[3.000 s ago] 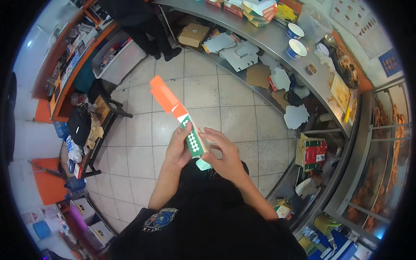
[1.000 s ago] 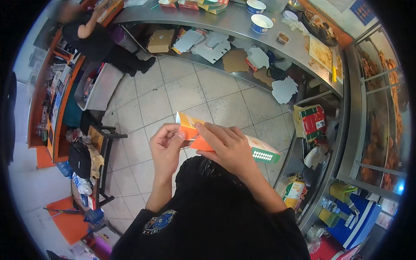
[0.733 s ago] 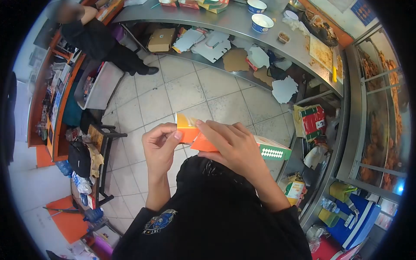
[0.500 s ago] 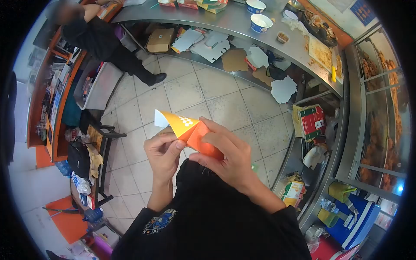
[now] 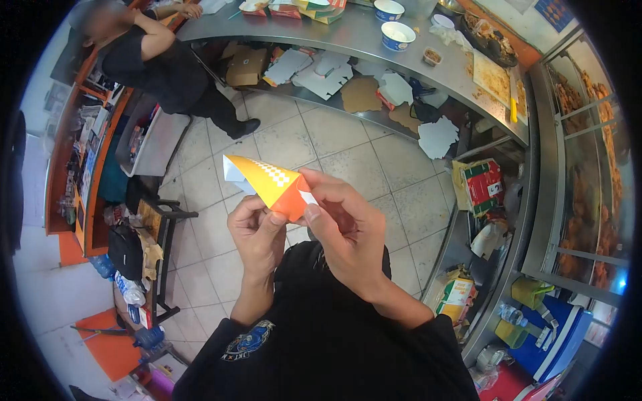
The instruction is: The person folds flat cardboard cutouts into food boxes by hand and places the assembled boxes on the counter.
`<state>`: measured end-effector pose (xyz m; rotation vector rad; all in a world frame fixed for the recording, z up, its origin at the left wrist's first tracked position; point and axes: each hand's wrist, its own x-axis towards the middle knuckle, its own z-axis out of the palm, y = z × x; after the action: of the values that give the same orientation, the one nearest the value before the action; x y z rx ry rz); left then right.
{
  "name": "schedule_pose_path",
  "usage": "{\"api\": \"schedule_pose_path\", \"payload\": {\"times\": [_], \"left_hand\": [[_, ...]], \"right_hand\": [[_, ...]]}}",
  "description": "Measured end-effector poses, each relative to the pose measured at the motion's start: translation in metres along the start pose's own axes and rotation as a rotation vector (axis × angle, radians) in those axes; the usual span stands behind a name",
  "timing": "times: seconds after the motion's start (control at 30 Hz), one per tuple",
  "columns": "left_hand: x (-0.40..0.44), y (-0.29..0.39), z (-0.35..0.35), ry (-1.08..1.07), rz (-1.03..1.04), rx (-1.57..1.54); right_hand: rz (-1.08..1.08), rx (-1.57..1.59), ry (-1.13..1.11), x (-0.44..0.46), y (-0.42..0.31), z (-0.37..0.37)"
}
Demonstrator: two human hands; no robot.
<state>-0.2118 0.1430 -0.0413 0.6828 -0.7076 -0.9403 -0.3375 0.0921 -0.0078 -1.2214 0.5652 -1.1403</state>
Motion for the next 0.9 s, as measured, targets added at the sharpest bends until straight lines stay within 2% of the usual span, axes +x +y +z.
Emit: {"api": "schedule_pose_path", "payload": {"times": [0.07, 0.17, 0.27, 0.37, 0.47, 0.57, 0.77, 0.9], "left_hand": [[0.001, 0.000, 0.000, 0.006, -0.028, -0.039], [0.001, 0.001, -0.001, 0.019, -0.056, -0.068], [-0.001, -0.006, -0.008, 0.054, -0.056, -0.031], [-0.001, -0.008, -0.011, 0.044, -0.010, -0.003], [0.001, -0.010, -0.012, 0.049, -0.006, -0.025], [0.002, -0.008, -0.010, 0.067, -0.022, -0.028], [0.006, -0.003, -0.011, 0.044, -0.030, 0.034], [0.011, -0.004, -0.016, -0.024, -0.017, 0.035]], "right_hand": [[-0.028, -0.006, -0.009, 0.003, -0.002, 0.000], [0.047, -0.037, -0.025, -0.002, 0.007, -0.005], [-0.048, -0.153, 0.015, 0.000, 0.008, 0.000], [0.019, -0.106, 0.065, 0.000, 0.005, 0.001], [-0.021, -0.179, 0.059, 0.000, 0.007, 0.002], [0.068, -0.101, 0.056, 0.000, 0.004, 0.003], [-0.016, -0.271, -0.009, 0.002, 0.006, -0.001], [0.041, -0.241, -0.061, 0.006, 0.002, -0.008]]}}
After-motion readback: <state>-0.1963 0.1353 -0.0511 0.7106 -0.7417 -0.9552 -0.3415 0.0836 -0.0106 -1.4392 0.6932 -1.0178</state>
